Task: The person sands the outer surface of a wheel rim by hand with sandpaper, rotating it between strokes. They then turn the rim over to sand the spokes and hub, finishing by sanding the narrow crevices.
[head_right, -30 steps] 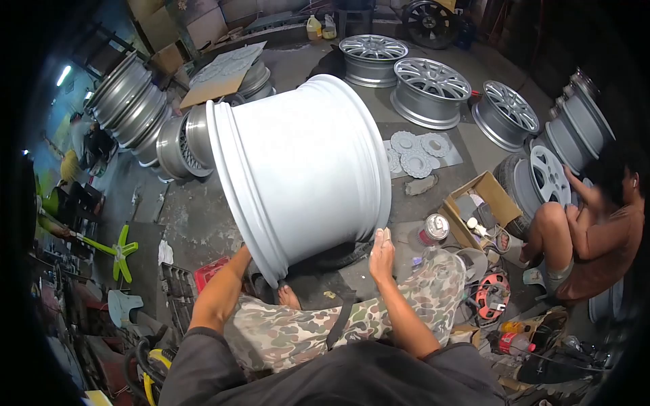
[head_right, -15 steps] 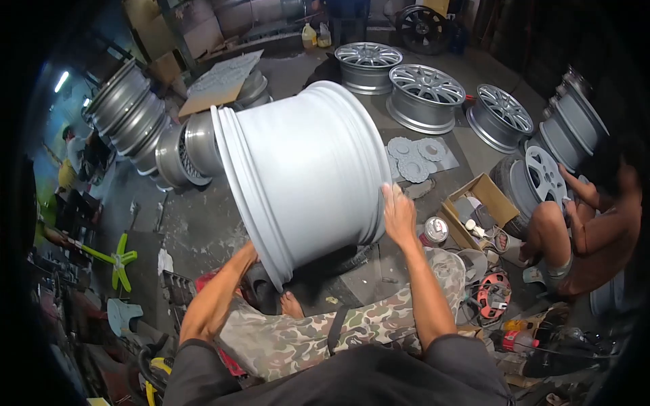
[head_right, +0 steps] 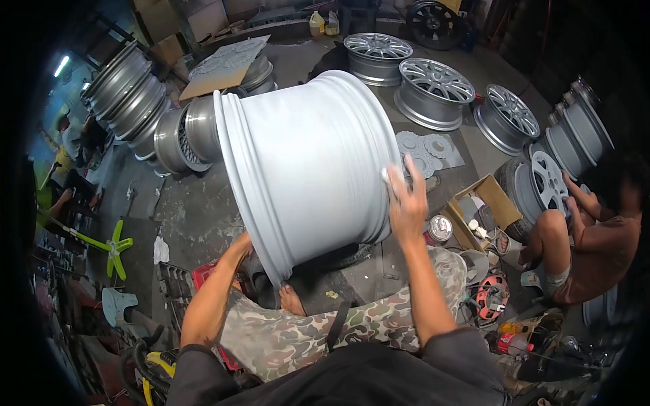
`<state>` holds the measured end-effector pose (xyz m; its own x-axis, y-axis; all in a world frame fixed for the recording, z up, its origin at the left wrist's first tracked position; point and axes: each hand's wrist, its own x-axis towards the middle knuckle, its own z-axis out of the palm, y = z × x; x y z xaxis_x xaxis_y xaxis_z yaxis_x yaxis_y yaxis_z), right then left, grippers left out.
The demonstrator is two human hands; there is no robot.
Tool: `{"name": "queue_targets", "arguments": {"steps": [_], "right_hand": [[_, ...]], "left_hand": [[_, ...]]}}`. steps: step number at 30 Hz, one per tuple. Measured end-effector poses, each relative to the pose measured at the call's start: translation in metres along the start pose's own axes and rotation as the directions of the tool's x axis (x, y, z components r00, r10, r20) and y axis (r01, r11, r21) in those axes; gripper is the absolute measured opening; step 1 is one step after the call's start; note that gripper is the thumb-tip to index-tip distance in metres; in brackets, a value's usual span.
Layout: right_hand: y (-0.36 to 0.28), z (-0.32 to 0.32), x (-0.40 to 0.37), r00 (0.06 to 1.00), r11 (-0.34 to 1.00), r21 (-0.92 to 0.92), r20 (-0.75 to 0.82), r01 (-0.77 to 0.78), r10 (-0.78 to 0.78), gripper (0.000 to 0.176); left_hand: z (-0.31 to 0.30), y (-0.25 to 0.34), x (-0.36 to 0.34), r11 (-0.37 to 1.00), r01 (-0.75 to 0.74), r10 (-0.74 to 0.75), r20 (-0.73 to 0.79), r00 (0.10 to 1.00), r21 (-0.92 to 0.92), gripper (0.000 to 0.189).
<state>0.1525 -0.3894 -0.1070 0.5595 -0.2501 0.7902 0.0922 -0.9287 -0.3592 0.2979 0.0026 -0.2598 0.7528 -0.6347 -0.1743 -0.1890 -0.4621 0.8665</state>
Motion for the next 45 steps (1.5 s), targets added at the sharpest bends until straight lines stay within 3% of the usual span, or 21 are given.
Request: {"name": "queue_targets", "arguments": {"steps": [3,5,7,10,14,17,19,21,23,25,27,29,31,33,35,36,37,39,41,43,45], "right_hand": [[0.004,0.024,0.109,0.978,0.986,0.031,0.124,0.165,-0.167,0.030],[0.021,0.063,0.172,0.925,0.974,-0.010,0.318,0.225,-0.210,0.031],[0.002,0.077,0.217,0.863,0.978,-0.064,0.483,0.198,-0.144,0.030],[0.009,0.085,0.211,0.879,0.976,0.030,0.428,0.216,-0.208,0.030],[0.025,0.022,0.109,0.942,0.963,0.180,0.233,0.202,-0.241,0.030],[0.039,-0.034,-0.006,0.914,0.980,0.114,0.357,0.163,-0.193,0.039],[0.035,-0.064,-0.078,0.789,0.985,-0.156,0.613,0.078,0.034,0.040],[0.033,-0.077,-0.123,0.728,0.960,-0.054,0.664,0.276,-0.172,0.041],[0.035,-0.083,-0.124,0.765,0.973,-0.037,0.624,0.229,-0.156,0.039],[0.020,-0.089,-0.092,0.793,0.980,0.009,0.586,0.200,-0.167,0.038],[0.001,-0.095,-0.054,0.886,0.988,0.031,0.440,0.151,-0.149,0.038],[-0.013,-0.090,-0.031,0.931,0.979,0.040,0.304,0.202,-0.204,0.038],[-0.025,-0.073,-0.008,0.917,0.945,-0.003,0.244,0.327,-0.317,0.042],[-0.036,-0.038,0.019,0.909,0.939,0.001,0.251,0.344,-0.333,0.045],[-0.035,0.019,0.058,0.920,0.926,-0.038,0.138,0.376,-0.368,0.047],[-0.046,0.035,0.088,0.927,0.930,-0.036,0.099,0.367,-0.362,0.037],[-0.056,0.054,0.118,0.955,0.960,0.018,0.101,0.278,-0.279,0.023],[-0.057,0.093,0.162,0.954,0.971,0.033,0.176,0.239,-0.241,0.022],[-0.071,0.118,0.175,0.936,0.962,0.165,0.244,0.219,-0.255,0.022],[-0.107,0.110,0.140,0.960,0.907,0.412,0.207,0.090,-0.189,0.023],[-0.137,0.070,0.077,0.881,0.851,0.299,0.064,0.431,-0.469,0.030]], "left_hand": [[-0.021,-0.011,0.006,0.991,0.007,0.006,-0.099,0.995,0.130,0.093],[-0.026,-0.052,0.029,0.961,0.159,-0.083,-0.312,0.947,0.228,0.063],[-0.032,0.010,0.016,0.964,0.134,-0.041,-0.371,0.928,0.229,0.054],[-0.044,0.084,-0.006,0.972,0.135,-0.028,-0.478,0.878,0.191,0.045],[-0.053,0.117,-0.012,0.990,0.131,-0.074,-0.577,0.814,0.058,0.046],[-0.058,0.124,-0.012,0.993,0.109,-0.049,-0.639,0.768,0.055,0.050],[-0.058,0.139,-0.013,0.991,0.124,-0.063,-0.647,0.760,0.049,0.050],[-0.059,0.145,-0.011,0.990,0.128,-0.045,-0.718,0.695,0.062,0.049],[-0.055,0.158,-0.010,0.992,0.107,-0.022,-0.756,0.655,0.064,0.047],[-0.053,0.175,-0.010,0.992,-0.103,0.122,-0.822,0.556,0.078,0.045],[-0.049,0.192,-0.011,0.974,-0.222,0.151,-0.837,0.526,0.036,0.044],[-0.040,0.212,-0.016,0.957,-0.289,0.162,-0.849,0.502,0.012,0.048],[-0.029,0.235,-0.026,0.917,-0.378,0.130,-0.798,0.588,-0.129,0.056],[-0.025,0.249,-0.038,0.912,-0.356,0.118,-0.703,0.701,-0.202,0.073],[-0.021,0.263,-0.043,0.881,-0.404,0.117,-0.714,0.691,-0.246,0.079],[-0.026,0.258,-0.043,0.886,-0.400,0.115,-0.726,0.678,-0.234,0.079],[-0.028,0.249,-0.041,0.901,-0.380,0.134,-0.698,0.704,-0.210,0.080],[-0.025,0.232,-0.036,0.917,-0.352,0.146,-0.661,0.736,-0.189,0.081],[-0.029,0.223,-0.029,0.918,-0.365,0.179,-0.659,0.731,-0.156,0.080],[-0.028,0.243,-0.035,0.902,-0.401,0.203,-0.667,0.717,-0.156,0.081],[-0.026,0.248,-0.036,0.882,-0.431,0.201,-0.674,0.711,-0.191,0.082]]}}
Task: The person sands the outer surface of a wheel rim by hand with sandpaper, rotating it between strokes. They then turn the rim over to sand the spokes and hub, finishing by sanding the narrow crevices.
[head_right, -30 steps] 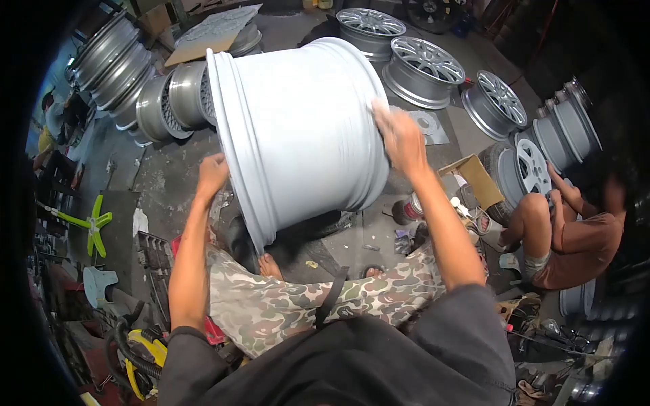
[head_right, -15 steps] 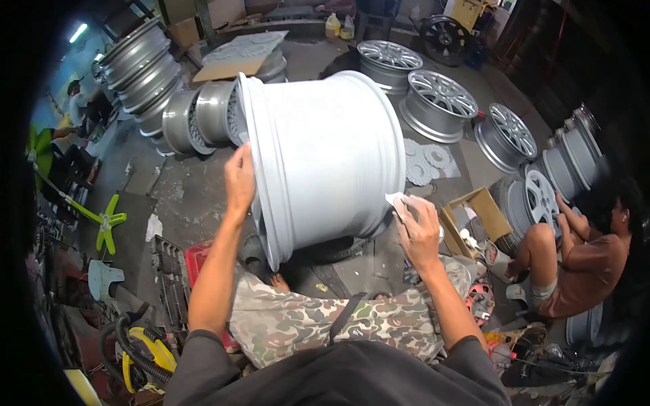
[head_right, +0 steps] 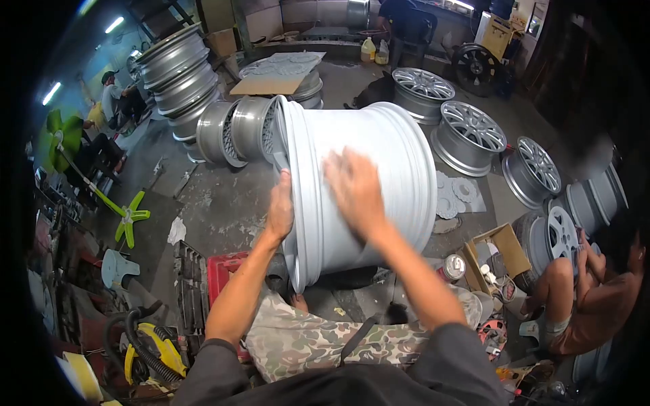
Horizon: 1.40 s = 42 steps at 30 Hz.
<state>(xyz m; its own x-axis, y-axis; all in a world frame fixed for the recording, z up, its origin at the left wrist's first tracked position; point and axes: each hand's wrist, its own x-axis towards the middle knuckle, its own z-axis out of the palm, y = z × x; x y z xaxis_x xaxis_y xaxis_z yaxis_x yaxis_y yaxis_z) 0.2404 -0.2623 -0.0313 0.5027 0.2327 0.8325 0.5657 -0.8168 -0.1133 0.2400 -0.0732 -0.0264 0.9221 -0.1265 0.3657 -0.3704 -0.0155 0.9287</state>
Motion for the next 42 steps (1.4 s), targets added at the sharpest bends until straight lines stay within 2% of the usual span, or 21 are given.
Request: {"name": "queue_targets", "arguments": {"steps": [2,5,9,11,12,14,16,17,18,20,22,24,26,30,32,33,35,36,38,40,42], "right_hand": [[-0.038,-0.021,-0.056,0.997,0.998,0.054,0.066,-0.040,0.037,0.032],[-0.022,-0.032,-0.074,0.992,1.000,0.000,0.125,0.006,-0.006,0.031],[0.034,0.007,0.042,0.981,0.979,0.087,0.074,-0.184,0.178,0.029],[0.068,0.036,0.099,0.896,0.904,0.174,0.299,-0.390,0.329,0.035],[0.079,0.050,0.113,0.900,0.905,0.183,0.292,-0.385,0.324,0.035],[0.087,0.076,0.131,0.799,0.861,0.087,0.428,-0.501,0.421,0.043],[0.049,0.062,0.111,0.905,0.844,0.350,0.277,-0.407,0.322,0.044],[0.009,0.030,0.095,0.914,0.834,0.380,0.236,-0.400,0.331,0.038],[-0.017,0.018,0.065,0.960,0.908,0.311,0.067,-0.281,0.273,0.035],[-0.063,0.005,-0.011,0.948,0.905,0.326,-0.072,-0.272,0.311,0.031],[-0.082,-0.008,-0.065,0.969,0.937,0.269,-0.049,-0.223,0.244,0.030],[-0.072,-0.006,-0.058,0.977,0.969,0.168,-0.083,-0.180,0.196,0.028],[-0.052,-0.002,-0.004,0.970,0.957,0.205,-0.088,-0.206,0.228,0.028],[0.024,0.043,0.107,0.979,0.911,0.362,0.118,-0.198,0.166,0.030],[0.054,0.078,0.133,0.912,0.748,0.526,0.296,-0.405,0.285,0.034],[0.050,0.076,0.137,0.913,0.765,0.504,0.285,-0.401,0.290,0.034],[0.003,0.045,0.115,0.968,0.762,0.601,0.093,-0.240,0.232,0.029],[-0.014,0.032,0.091,0.984,0.872,0.466,-0.013,-0.151,0.177,0.024],[-0.054,0.006,0.025,0.974,0.905,0.396,-0.094,-0.153,0.206,0.019],[-0.070,-0.006,-0.047,0.992,0.945,0.328,-0.112,-0.013,0.053,0.023],[-0.074,-0.015,-0.054,0.997,0.946,0.324,-0.057,-0.031,0.052,0.024]], "left_hand": [[0.000,-0.005,-0.003,0.999,0.034,-0.032,0.052,0.998,-0.041,0.082],[0.005,-0.011,-0.003,0.998,0.048,-0.047,0.046,0.998,-0.037,0.083],[0.009,-0.012,0.002,0.998,-0.027,0.029,0.023,0.999,-0.060,0.078],[0.010,-0.011,0.002,0.999,-0.029,0.029,-0.007,1.000,-0.032,0.078],[0.009,-0.009,0.001,0.999,-0.037,0.037,-0.009,0.999,-0.023,0.078],[0.006,-0.006,-0.001,1.000,-0.014,0.015,0.023,1.000,-0.027,0.078],[0.002,-0.018,0.000,1.000,0.000,0.000,0.006,1.000,0.009,0.079],[0.002,-0.026,0.000,1.000,0.005,-0.005,0.004,1.000,0.027,0.078],[0.002,-0.032,0.000,0.999,0.014,-0.014,0.002,1.000,0.043,0.078],[0.005,-0.036,-0.001,0.992,0.042,-0.039,0.026,0.999,-0.120,0.064],[0.008,-0.032,-0.001,0.993,0.019,-0.020,-0.004,1.000,-0.117,0.061],[0.008,-0.033,-0.001,0.993,0.034,-0.036,-0.019,0.999,-0.109,0.059],[0.008,-0.034,0.002,0.993,0.027,-0.030,-0.026,0.999,-0.115,0.060],[0.007,-0.031,0.003,0.994,0.029,-0.030,-0.014,0.999,-0.107,0.062],[0.011,-0.026,0.001,0.992,0.013,-0.016,-0.028,0.999,-0.128,0.062],[0.010,-0.031,0.002,0.996,-0.007,0.005,-0.029,1.000,-0.084,0.062],[0.007,-0.028,0.001,0.999,0.016,-0.017,-0.015,1.000,-0.042,0.061],[0.008,-0.029,0.001,0.999,0.015,-0.016,-0.017,1.000,-0.042,0.061],[0.011,-0.032,0.000,0.993,-0.121,0.121,-0.062,0.991,0.007,0.060],[0.011,-0.026,0.000,0.994,-0.087,0.085,-0.040,0.996,-0.066,0.060],[0.010,-0.023,-0.003,0.995,0.019,-0.020,-0.007,1.000,-0.098,0.062]]}}
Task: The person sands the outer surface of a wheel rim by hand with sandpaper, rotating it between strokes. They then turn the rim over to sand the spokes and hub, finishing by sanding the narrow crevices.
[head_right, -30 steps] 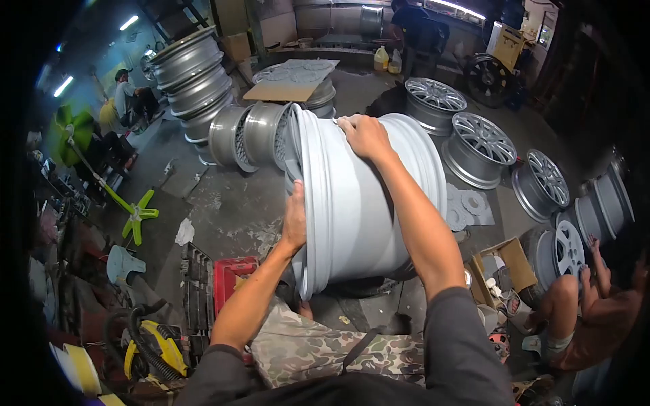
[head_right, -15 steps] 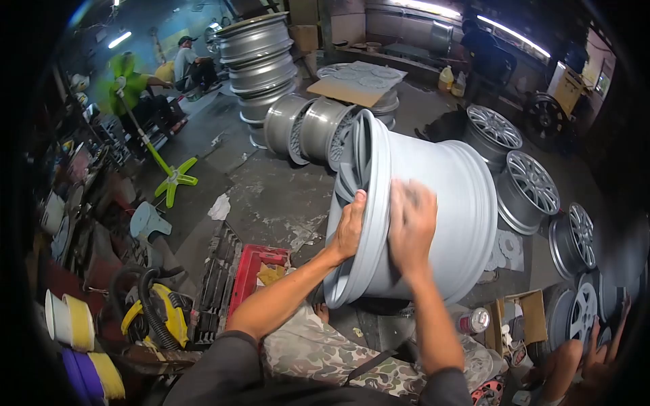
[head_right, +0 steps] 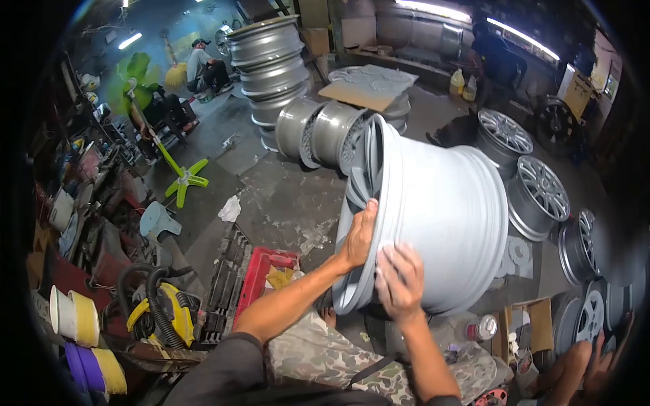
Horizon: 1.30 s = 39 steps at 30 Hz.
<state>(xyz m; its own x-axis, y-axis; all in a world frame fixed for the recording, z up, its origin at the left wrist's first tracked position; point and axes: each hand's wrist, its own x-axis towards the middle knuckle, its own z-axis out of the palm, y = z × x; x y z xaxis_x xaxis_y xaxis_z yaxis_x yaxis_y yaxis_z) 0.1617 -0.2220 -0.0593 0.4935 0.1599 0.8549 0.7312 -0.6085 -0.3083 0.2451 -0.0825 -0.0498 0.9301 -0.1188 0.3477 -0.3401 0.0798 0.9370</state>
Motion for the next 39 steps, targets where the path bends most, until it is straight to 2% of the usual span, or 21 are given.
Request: {"name": "queue_targets", "arguments": {"steps": [5,6,9,10,12,13,14,15,16,18,20,22,23,26,28,29,31,32,33,35,39], "right_hand": [[0.061,0.022,0.142,0.998,0.997,-0.080,0.060,0.000,0.004,0.027],[0.085,0.032,0.174,0.995,1.000,0.023,0.096,0.000,-0.003,0.027],[0.151,0.082,0.211,0.936,0.949,0.090,0.218,-0.302,0.277,0.030],[0.136,0.079,0.212,0.920,0.930,0.101,0.216,-0.354,0.327,0.028],[0.094,0.060,0.180,0.966,0.926,0.277,0.031,-0.256,0.258,0.026],[0.058,0.041,0.155,0.962,0.942,0.203,0.018,-0.269,0.271,0.025],[0.030,0.031,0.120,0.982,0.971,0.173,-0.064,-0.166,0.179,0.024],[0.002,0.031,0.080,0.958,0.946,0.223,-0.114,-0.235,0.264,0.021],[-0.015,0.023,0.050,0.981,0.983,0.148,-0.143,-0.107,0.129,0.022],[-0.020,0.012,0.035,0.993,0.994,0.108,-0.114,-0.018,0.030,0.023],[-0.004,0.011,0.053,0.997,0.997,0.074,-0.076,0.019,-0.013,0.024],[0.013,0.016,0.115,0.987,0.977,0.143,-0.010,-0.156,0.159,0.025],[0.039,0.025,0.149,0.998,0.992,0.109,-0.005,-0.063,0.064,0.024],[0.123,0.080,0.227,0.918,0.918,0.152,0.216,-0.367,0.332,0.023],[0.177,0.118,0.244,0.883,0.893,0.180,0.322,-0.412,0.342,0.025],[0.184,0.122,0.244,0.869,0.875,0.207,0.348,-0.438,0.353,0.026],[0.164,0.103,0.230,0.901,0.939,0.028,0.294,-0.342,0.319,0.034],[0.147,0.086,0.208,0.967,0.979,0.068,0.183,-0.191,0.176,0.033],[0.106,0.060,0.186,0.976,0.941,0.265,0.107,-0.210,0.188,0.029],[0.043,0.019,0.130,0.995,0.989,0.104,0.013,-0.104,0.103,0.023],[0.005,-0.002,0.044,0.998,0.998,-0.035,0.035,0.058,-0.056,0.023]], "left_hand": [[-0.004,0.002,0.004,0.996,0.034,-0.032,-0.024,0.999,0.077,0.066],[-0.005,-0.001,0.004,0.997,0.027,-0.027,-0.009,1.000,0.071,0.066],[-0.003,0.008,0.000,0.999,0.052,-0.052,0.017,0.998,0.009,0.069],[-0.006,0.001,0.003,0.997,0.017,-0.018,0.011,1.000,0.078,0.070],[-0.009,-0.010,0.005,0.991,-0.020,0.021,0.000,1.000,0.134,0.077],[-0.002,-0.012,0.007,0.991,-0.027,0.027,0.002,1.000,0.128,0.077],[0.011,-0.016,0.010,0.983,-0.139,0.155,-0.131,0.979,0.120,0.076],[0.018,-0.019,0.010,0.962,-0.242,0.268,-0.259,0.928,0.129,0.075],[0.013,-0.014,0.007,0.964,-0.235,0.261,-0.256,0.931,0.127,0.075],[-0.006,0.001,-0.002,0.999,0.012,-0.010,0.055,0.998,-0.031,0.066],[-0.008,-0.012,-0.001,1.000,-0.025,0.025,0.055,0.998,0.000,0.064],[0.008,-0.002,0.005,0.993,-0.106,0.101,-0.088,0.991,-0.058,0.064],[-0.004,-0.009,0.004,0.997,0.048,-0.047,0.010,0.999,-0.055,0.064],[-0.010,-0.011,0.004,0.996,0.075,-0.077,0.058,0.995,0.042,0.065],[-0.003,-0.014,0.005,0.992,-0.091,0.093,-0.027,0.995,0.083,0.072],[-0.005,-0.005,0.003,0.994,-0.068,0.071,-0.024,0.997,0.090,0.071],[-0.010,0.001,0.003,0.989,-0.087,0.089,-0.006,0.996,0.123,0.070],[-0.012,-0.002,0.004,0.980,-0.131,0.136,-0.026,0.990,0.147,0.064],[-0.014,0.001,0.004,0.979,-0.140,0.146,-0.029,0.989,0.148,0.061],[-0.019,-0.002,0.004,0.974,-0.178,0.189,-0.068,0.980,0.141,0.051],[-0.036,-0.008,0.010,0.983,-0.091,0.114,-0.140,0.984,0.157,0.047]]}}
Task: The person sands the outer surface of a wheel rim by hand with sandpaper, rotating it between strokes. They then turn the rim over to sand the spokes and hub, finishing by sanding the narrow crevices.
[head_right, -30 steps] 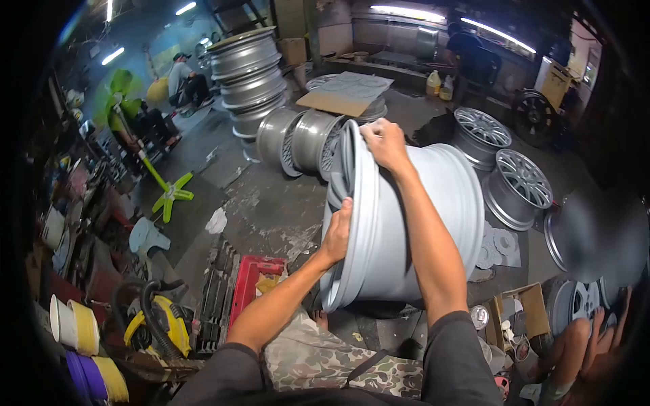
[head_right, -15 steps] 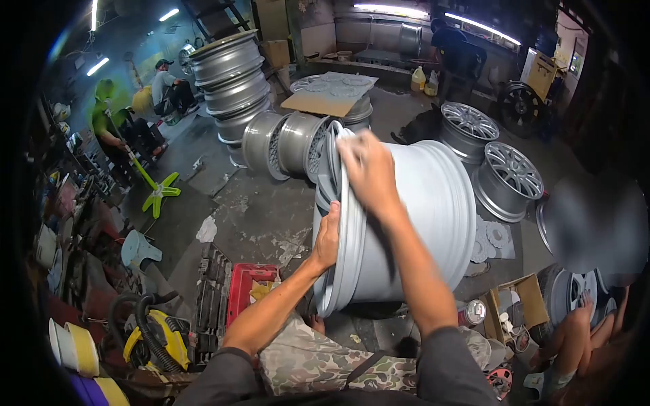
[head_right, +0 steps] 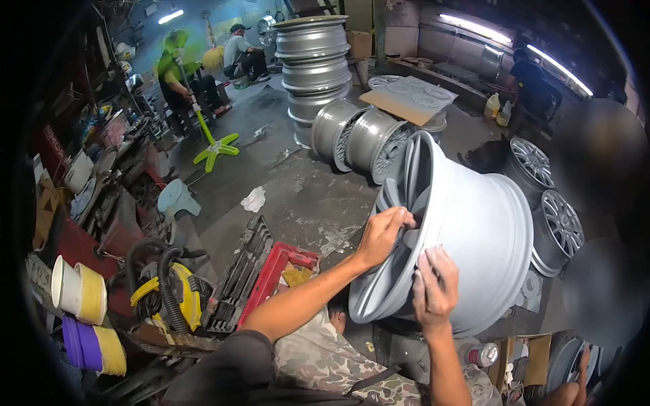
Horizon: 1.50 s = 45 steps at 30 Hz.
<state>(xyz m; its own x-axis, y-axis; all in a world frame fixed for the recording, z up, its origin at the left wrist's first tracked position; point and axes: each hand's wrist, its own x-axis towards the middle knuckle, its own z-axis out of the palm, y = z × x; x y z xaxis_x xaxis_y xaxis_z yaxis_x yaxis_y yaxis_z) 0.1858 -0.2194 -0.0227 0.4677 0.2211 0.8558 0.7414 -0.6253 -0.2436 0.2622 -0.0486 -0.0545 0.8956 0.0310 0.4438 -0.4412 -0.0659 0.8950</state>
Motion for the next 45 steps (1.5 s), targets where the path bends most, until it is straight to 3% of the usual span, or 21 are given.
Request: {"name": "queue_targets", "arguments": {"steps": [4,7,10,12,13,14,15,16,17,20,22,24,27,29,31,33,35,37,40,44,45], "right_hand": [[0.048,0.016,0.079,0.978,0.970,0.133,-0.001,-0.205,0.206,0.022],[0.162,0.051,0.136,0.916,0.941,0.035,0.246,-0.336,0.318,0.029],[0.202,0.065,0.141,0.848,0.901,-0.029,0.325,-0.434,0.419,0.032],[0.162,0.050,0.106,0.966,0.971,0.071,0.141,-0.230,0.218,0.022],[0.107,0.026,0.088,0.960,0.959,0.077,0.091,-0.271,0.264,0.018],[0.081,0.011,0.055,0.991,0.990,-0.025,0.008,-0.136,0.137,0.024],[0.058,-0.004,0.016,0.998,0.994,-0.091,0.012,-0.062,0.063,0.029],[0.049,-0.015,-0.028,0.998,0.996,-0.068,0.025,0.055,-0.053,0.032],[0.036,-0.043,-0.050,0.973,0.993,-0.056,0.211,0.105,-0.091,0.030],[0.071,-0.057,-0.071,0.995,0.979,-0.203,0.102,0.015,0.006,0.026],[0.103,-0.046,-0.017,0.989,0.966,-0.215,0.003,-0.141,0.145,0.022],[0.146,-0.032,0.045,0.956,0.946,-0.143,0.003,-0.289,0.293,0.022],[0.267,0.019,0.102,0.889,0.926,-0.224,0.281,-0.305,0.361,0.039],[0.245,0.034,0.130,0.714,0.816,-0.265,0.396,-0.513,0.577,0.042],[0.206,0.043,0.121,0.788,0.894,-0.107,0.436,-0.435,0.435,0.032],[0.126,0.021,0.088,0.958,0.967,0.116,0.204,-0.227,0.200,0.031],[0.067,-0.006,0.028,0.994,0.983,-0.178,0.086,-0.051,0.067,0.030],[0.039,-0.030,-0.044,0.986,0.976,-0.216,0.167,0.015,0.021,0.031],[0.065,-0.046,-0.060,0.993,0.952,-0.302,0.117,0.056,-0.021,0.029],[0.151,-0.038,0.038,0.946,0.913,-0.292,0.065,-0.287,0.318,0.026],[0.184,-0.038,0.059,0.946,0.899,-0.375,0.133,-0.228,0.295,0.031]], "left_hand": [[-0.006,-0.021,0.001,0.982,-0.057,0.068,-0.054,0.996,0.182,0.035],[-0.008,-0.063,-0.008,0.904,-0.011,0.029,-0.034,0.999,0.428,0.032],[-0.026,-0.121,-0.020,0.805,0.155,-0.303,0.172,0.937,0.572,0.060],[-0.038,-0.115,-0.022,0.739,0.260,-0.562,0.355,0.747,0.621,0.086],[-0.041,-0.107,-0.023,0.728,0.295,-0.623,0.417,0.662,0.619,0.095],[-0.042,-0.164,-0.032,0.704,0.215,-0.592,0.393,0.703,0.676,0.098],[-0.044,-0.133,-0.023,0.761,0.305,-0.629,0.538,0.561,0.573,0.098],[-0.042,-0.160,-0.024,0.732,0.376,-0.672,0.511,0.536,0.568,0.093],[-0.043,-0.155,-0.021,0.715,0.450,-0.699,0.540,0.469,0.535,0.090],[-0.032,-0.165,-0.027,0.766,0.428,-0.642,0.566,0.516,0.479,0.089],[-0.029,-0.166,-0.027,0.797,0.415,-0.594,0.443,0.672,0.440,0.092],[-0.034,-0.201,-0.026,0.813,0.362,-0.567,0.475,0.673,0.456,0.092],[-0.038,-0.217,-0.024,0.847,0.301,-0.514,0.529,0.675,0.439,0.092],[-0.042,-0.196,-0.023,0.820,0.322,-0.549,0.492,0.675,0.474,0.092],[-0.044,-0.192,-0.023,0.781,0.381,-0.608,0.462,0.646,0.494,0.088],[-0.048,-0.208,-0.022,0.750,0.391,-0.637,0.423,0.645,0.534,0.082],[-0.047,-0.209,-0.022,0.704,0.456,-0.693,0.390,0.606,0.544,0.077],[-0.046,-0.203,-0.019,0.738,0.290,-0.597,0.389,0.701,0.609,0.076],[-0.045,-0.213,-0.018,0.754,0.279,-0.573,0.387,0.722,0.594,0.067],[-0.055,-0.279,-0.028,0.811,0.181,-0.413,0.326,0.850,0.556,0.065],[-0.055,-0.284,-0.029,0.828,0.161,-0.367,0.303,0.880,0.538,0.067]]}}
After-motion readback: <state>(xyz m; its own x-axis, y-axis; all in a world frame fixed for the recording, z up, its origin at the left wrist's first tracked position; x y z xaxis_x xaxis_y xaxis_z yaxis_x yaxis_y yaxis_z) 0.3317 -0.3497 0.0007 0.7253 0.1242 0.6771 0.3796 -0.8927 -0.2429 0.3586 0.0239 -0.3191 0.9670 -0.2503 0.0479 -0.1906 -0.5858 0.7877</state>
